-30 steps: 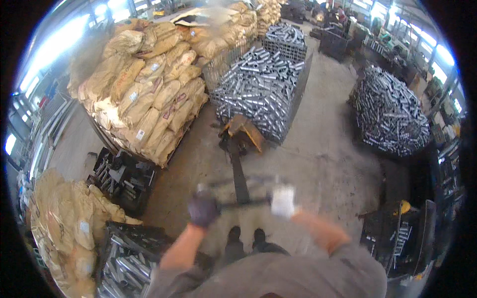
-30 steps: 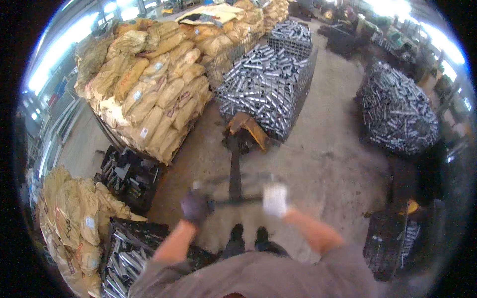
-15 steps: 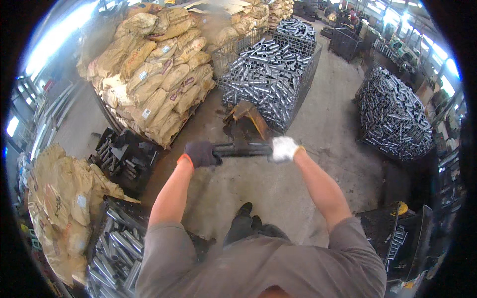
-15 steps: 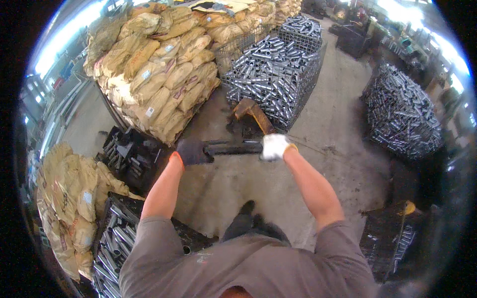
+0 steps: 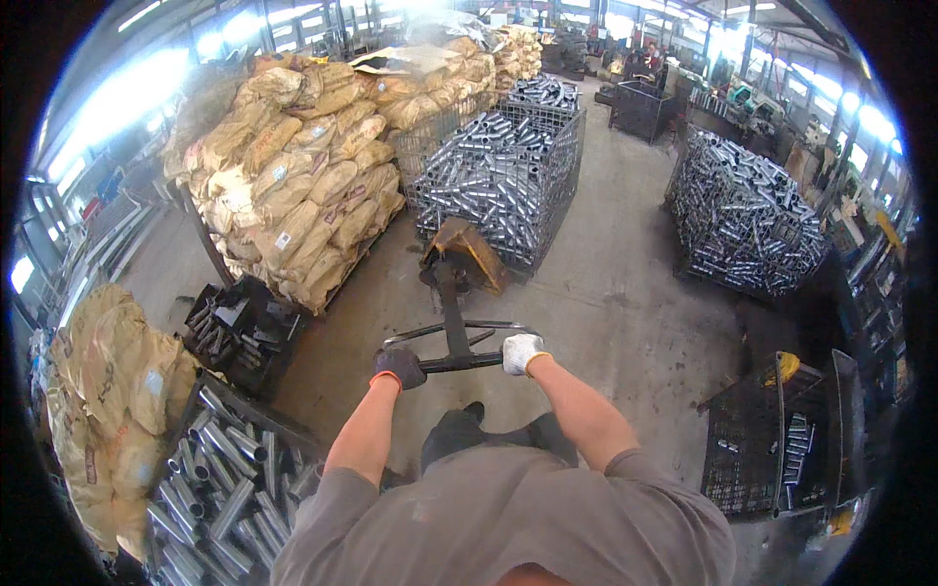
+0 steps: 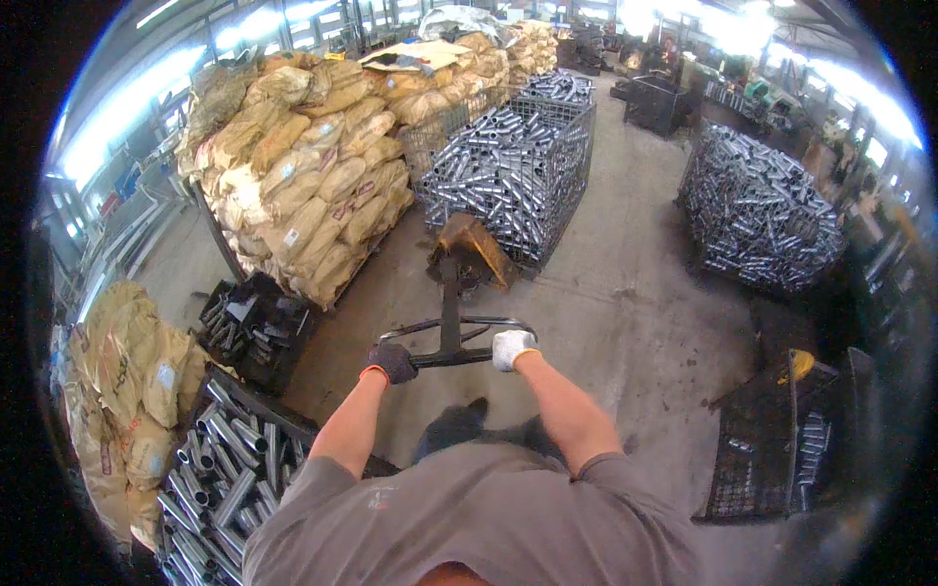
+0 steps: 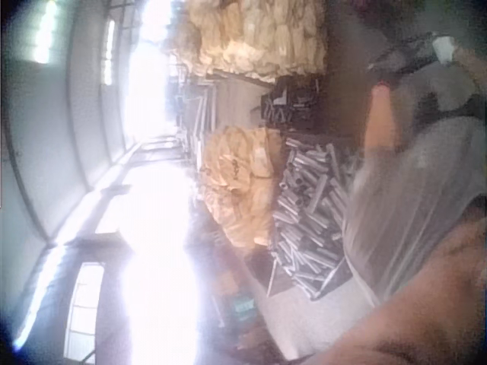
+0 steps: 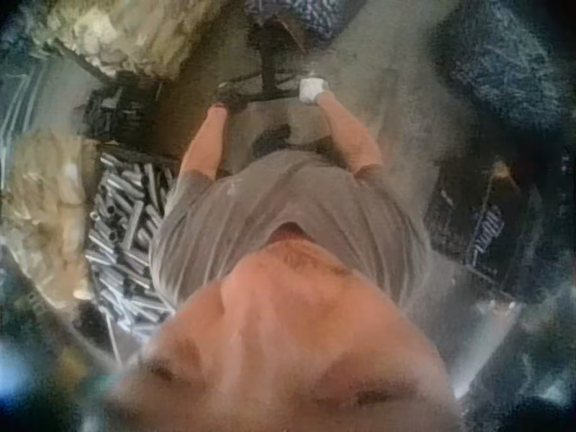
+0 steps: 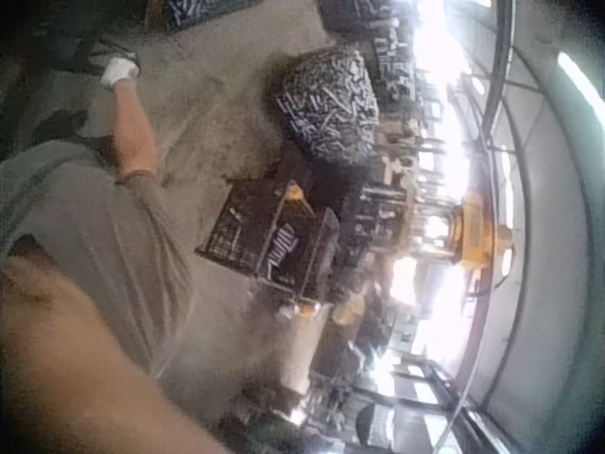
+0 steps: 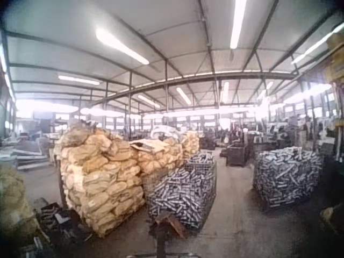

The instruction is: The person uses a manual pallet jack to lift and move metal cages filled with cylindrical metal parts across a warehouse floor. The person positions the forks under the cages, lifts them, and transports them to different locations within the facility.

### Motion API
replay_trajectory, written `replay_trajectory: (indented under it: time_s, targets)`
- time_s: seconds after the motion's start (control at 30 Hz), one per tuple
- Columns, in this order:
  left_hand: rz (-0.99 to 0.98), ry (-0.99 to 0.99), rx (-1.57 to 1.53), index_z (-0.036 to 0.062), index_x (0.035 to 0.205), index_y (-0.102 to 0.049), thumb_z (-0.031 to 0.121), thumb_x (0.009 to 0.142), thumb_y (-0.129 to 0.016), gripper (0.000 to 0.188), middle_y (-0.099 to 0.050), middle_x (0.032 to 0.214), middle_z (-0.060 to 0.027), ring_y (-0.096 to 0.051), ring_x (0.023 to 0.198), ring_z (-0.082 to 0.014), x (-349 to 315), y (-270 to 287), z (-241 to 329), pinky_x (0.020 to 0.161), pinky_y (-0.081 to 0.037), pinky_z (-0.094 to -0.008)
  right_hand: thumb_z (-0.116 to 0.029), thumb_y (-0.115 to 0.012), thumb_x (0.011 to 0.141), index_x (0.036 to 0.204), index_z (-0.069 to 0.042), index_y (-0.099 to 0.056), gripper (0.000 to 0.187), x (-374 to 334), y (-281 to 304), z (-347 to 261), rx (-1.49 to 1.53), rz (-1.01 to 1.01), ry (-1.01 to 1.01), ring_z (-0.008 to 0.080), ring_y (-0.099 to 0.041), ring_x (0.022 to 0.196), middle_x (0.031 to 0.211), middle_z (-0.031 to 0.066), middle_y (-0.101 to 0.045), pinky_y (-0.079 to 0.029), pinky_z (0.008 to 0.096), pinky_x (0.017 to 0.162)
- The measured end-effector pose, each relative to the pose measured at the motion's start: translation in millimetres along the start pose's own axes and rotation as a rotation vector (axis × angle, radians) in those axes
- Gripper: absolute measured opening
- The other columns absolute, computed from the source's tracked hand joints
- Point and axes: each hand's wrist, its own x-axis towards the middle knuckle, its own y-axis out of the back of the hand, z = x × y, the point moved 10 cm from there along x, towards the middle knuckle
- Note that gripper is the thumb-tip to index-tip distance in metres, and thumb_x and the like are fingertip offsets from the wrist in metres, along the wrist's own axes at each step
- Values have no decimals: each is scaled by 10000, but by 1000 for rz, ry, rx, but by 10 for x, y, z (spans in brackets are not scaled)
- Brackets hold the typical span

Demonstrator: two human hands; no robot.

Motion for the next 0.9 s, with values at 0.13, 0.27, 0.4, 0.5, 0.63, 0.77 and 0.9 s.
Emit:
replay_trajectory:
  time_s: [0.13,0.27,0.4,0.5,0.63,0.77,0.9]
  targets:
    - [33,58,-56,153,951,-792,378,775,-617,335,-756,980,-114,-718,971,-336,-281,-136,215,921,-541,-466,-206,-605,801,969,-95,-794,276,-369,-180,88,32,-17,-22,314,-742,981,1026,162,-764,-583,431,840]
    - [19,68,-126,145,950,-793,347,789,-605,320,-761,986,-124,-724,966,-334,-635,-146,566,985,-489,-500,-201,-593,799,946,-106,-797,269,-780,-232,203,-12,-47,58,323,-747,958,1002,169,-765,-579,451,828]
    - [-49,62,-122,164,942,-799,435,802,-626,351,-763,981,-108,-726,947,-327,-1101,-96,1099,911,-518,-495,-196,-607,770,911,-109,-796,251,-1261,-234,442,-50,-74,170,319,-751,922,952,154,-770,-581,456,794]
    - [-101,83,-132,204,944,-789,479,813,-615,351,-755,979,-113,-723,952,-331,-1379,202,1547,841,-555,-450,-196,-613,757,887,-109,-794,239,-1512,25,847,-41,-22,173,318,-752,908,926,151,-769,-583,454,777]
    - [-151,-11,-182,183,1093,-736,555,815,-637,474,-750,1009,-111,-719,947,-341,-1559,976,2151,822,-551,-474,-202,-628,730,831,-89,-776,212,-1701,621,1449,-14,19,220,313,-748,842,882,159,-757,-587,443,748]
    - [-81,-182,-404,155,1183,-664,526,853,-647,498,-736,1028,-127,-712,948,-356,-1494,1930,2557,809,-544,-504,-209,-680,660,845,-222,-738,194,-1703,1617,2101,-46,426,203,363,-680,725,736,114,-678,-531,488,647]
    - [155,-436,-684,149,1500,-407,352,872,-716,729,-702,1092,-211,-691,995,-374,-1134,2880,2949,863,-529,-503,-159,-652,715,1066,-202,-763,370,-1534,2549,2876,120,841,41,352,-662,907,892,112,-708,-539,470,796]
